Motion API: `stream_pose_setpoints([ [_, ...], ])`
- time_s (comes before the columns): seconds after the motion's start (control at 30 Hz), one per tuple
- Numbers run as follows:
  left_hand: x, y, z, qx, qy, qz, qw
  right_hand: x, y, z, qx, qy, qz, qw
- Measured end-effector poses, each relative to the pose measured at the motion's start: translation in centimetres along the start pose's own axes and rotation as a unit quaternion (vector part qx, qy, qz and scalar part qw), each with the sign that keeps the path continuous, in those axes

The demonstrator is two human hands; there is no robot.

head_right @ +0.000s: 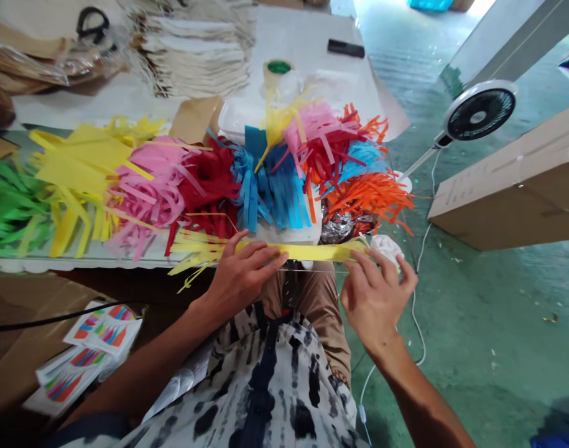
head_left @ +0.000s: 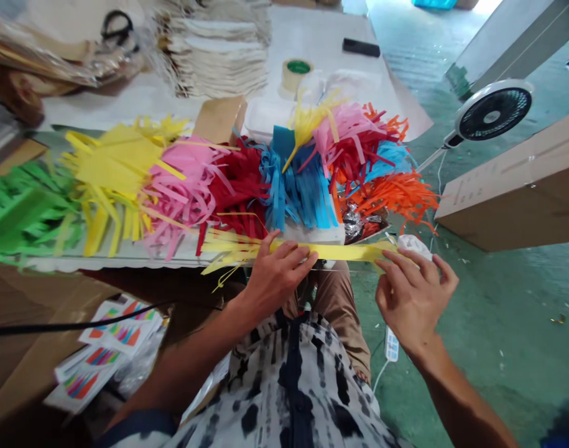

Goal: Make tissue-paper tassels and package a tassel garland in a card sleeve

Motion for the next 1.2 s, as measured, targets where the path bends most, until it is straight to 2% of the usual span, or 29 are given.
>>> stream_pose_setpoints([
  [0.07, 0.0, 0.1, 0.3, -0.003, 0.001, -0.009, 1.0, 0.2, 1.0, -1.9, -0.036, 0.051, -0.006, 0.998],
  [0.2, -0.3, -0.3, 0.0, 0.0, -0.011, -0.008, 1.0, 2.7, 2.7, -4.6, -0.105, 0.121, -0.08, 0.984],
  [0.27, -1.0, -0.7, -1.0, -0.012, -0.014, 0.003, 1.0, 3.7, 2.8, -4.5, -0.105, 0.124, -0.082, 0.983],
  [0.33, -2.0, -1.1, -2.5, -0.053, 0.003, 0.025, 0.998, 4.2, 2.7, -4.0, -0.108, 0.134, -0.071, 0.983],
  [0.4, -3.2, -1.3, -3.9, -0.108, 0.036, 0.061, 0.992, 4.2, 2.6, -3.5, -0.111, 0.138, -0.056, 0.983],
  [0.47, -4.1, -1.1, -4.2, -0.132, 0.043, 0.111, 0.984, 4.2, 2.6, -3.4, -0.114, 0.139, -0.041, 0.983],
  [0.53, -4.1, -0.6, -3.1, -0.085, -0.005, 0.124, 0.989, 4.1, 2.6, -3.4, -0.115, 0.14, -0.034, 0.983],
  [0.63, -2.0, 0.1, -0.5, 0.02, -0.088, 0.06, 0.994, 4.1, 2.4, -3.3, -0.118, 0.152, -0.025, 0.981],
  [0.73, 0.4, 0.2, 0.7, 0.034, -0.096, 0.049, 0.994, 4.0, 2.0, -2.8, -0.123, 0.171, -0.004, 0.978],
  [0.83, 1.3, -0.3, 0.4, 0.02, -0.119, 0.071, 0.99, 4.1, 1.8, -2.0, -0.106, 0.207, 0.006, 0.973],
  [0.97, 1.0, -0.4, -0.7, -0.007, -0.171, 0.056, 0.984, 4.5, 2.1, -1.1, -0.07, 0.258, -0.025, 0.963],
  [1.07, 0.7, -0.2, -1.1, 0.02, -0.161, 0.03, 0.986, 4.7, 2.4, -1.3, -0.09, 0.241, -0.042, 0.966],
  [1.2, 0.5, -0.3, -1.5, 0.069, -0.143, 0.022, 0.987, 4.7, 2.3, -1.6, -0.103, 0.229, -0.019, 0.968],
])
Point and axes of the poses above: each hand's wrist, its own y-axis towards the middle knuckle, its own x-axis out of the palm, z = x × y, the point moved 3 cm from there along y, towards the middle knuckle, and after that the axes turned 13 degrees about -x, right-handed, at the moved point
